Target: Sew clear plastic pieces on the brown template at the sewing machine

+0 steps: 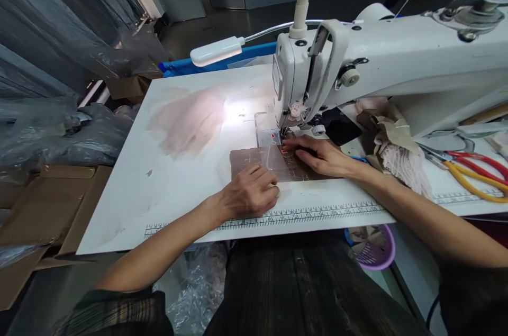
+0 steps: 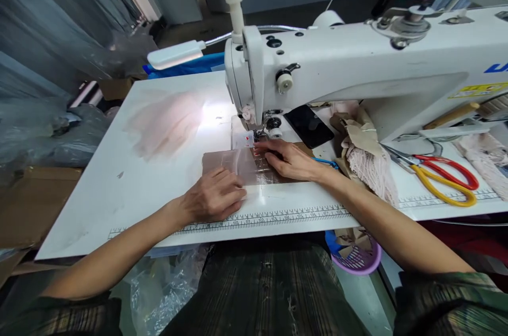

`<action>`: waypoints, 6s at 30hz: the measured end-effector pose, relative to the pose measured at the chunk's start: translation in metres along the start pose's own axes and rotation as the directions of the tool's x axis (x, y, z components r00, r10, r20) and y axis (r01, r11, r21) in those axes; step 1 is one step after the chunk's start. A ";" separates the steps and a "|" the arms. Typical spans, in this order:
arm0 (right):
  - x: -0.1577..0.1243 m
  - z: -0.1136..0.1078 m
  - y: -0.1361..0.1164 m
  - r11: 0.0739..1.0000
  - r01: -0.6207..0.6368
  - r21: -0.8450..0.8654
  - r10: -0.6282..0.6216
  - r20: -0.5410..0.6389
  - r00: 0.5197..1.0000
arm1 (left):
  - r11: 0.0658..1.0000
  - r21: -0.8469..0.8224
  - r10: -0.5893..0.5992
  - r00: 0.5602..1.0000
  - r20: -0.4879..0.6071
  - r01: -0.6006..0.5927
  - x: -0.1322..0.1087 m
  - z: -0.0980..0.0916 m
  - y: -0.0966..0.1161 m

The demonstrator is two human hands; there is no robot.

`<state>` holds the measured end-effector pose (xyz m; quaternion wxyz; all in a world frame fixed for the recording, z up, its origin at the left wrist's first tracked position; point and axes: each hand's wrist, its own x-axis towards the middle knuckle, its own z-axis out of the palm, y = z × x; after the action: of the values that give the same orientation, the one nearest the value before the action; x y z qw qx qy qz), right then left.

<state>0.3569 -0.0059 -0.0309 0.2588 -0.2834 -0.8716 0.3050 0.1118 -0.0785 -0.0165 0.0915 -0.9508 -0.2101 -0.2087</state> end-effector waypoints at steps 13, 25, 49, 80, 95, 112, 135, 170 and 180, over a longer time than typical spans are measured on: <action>0.010 0.005 0.002 0.917 0.037 -0.396 -0.030 0.024 0.999 | 0.941 -0.241 -0.229 0.971 0.062 0.237 -0.014 0.011 -0.030; 0.005 0.017 0.009 0.874 0.135 -0.466 -0.127 0.048 0.991 | 0.960 -0.240 -0.161 0.985 -0.069 0.141 -0.007 0.010 -0.026; 0.003 0.010 0.004 0.950 0.002 -0.311 -0.023 -0.065 0.998 | 0.979 -0.203 -0.046 0.984 -0.171 0.011 -0.010 0.017 -0.017; 0.022 0.020 -0.008 0.761 -0.078 -0.644 0.137 0.042 0.990 | 0.973 -0.201 -0.134 0.985 -0.106 0.111 -0.011 0.017 -0.024; -0.003 0.005 0.000 0.945 0.024 -0.326 -0.033 -0.022 0.999 | 0.980 -0.167 -0.138 0.973 -0.185 0.107 -0.011 0.019 -0.026; -0.003 0.009 0.007 0.947 0.025 -0.321 -0.034 -0.021 0.999 | 0.985 -0.167 -0.055 0.995 -0.087 0.040 -0.005 0.015 -0.020; -0.017 0.011 -0.009 0.954 -0.025 -0.298 0.033 0.023 0.999 | 0.997 -0.045 -0.068 0.994 -0.083 0.065 -0.004 0.016 -0.016; -0.022 0.017 -0.021 0.916 -0.029 -0.400 0.053 0.050 0.997 | 0.989 -0.077 -0.121 0.990 0.068 0.127 0.008 0.020 -0.072; -0.022 0.019 -0.020 0.914 -0.024 -0.406 0.039 0.029 0.999 | 0.996 0.041 -0.086 0.996 0.037 0.085 0.009 0.023 -0.068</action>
<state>0.3541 -0.0406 -0.0369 0.1738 -0.3393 -0.9157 0.1269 0.0976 -0.0089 -0.0275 0.0970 -0.9427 -0.2564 -0.1900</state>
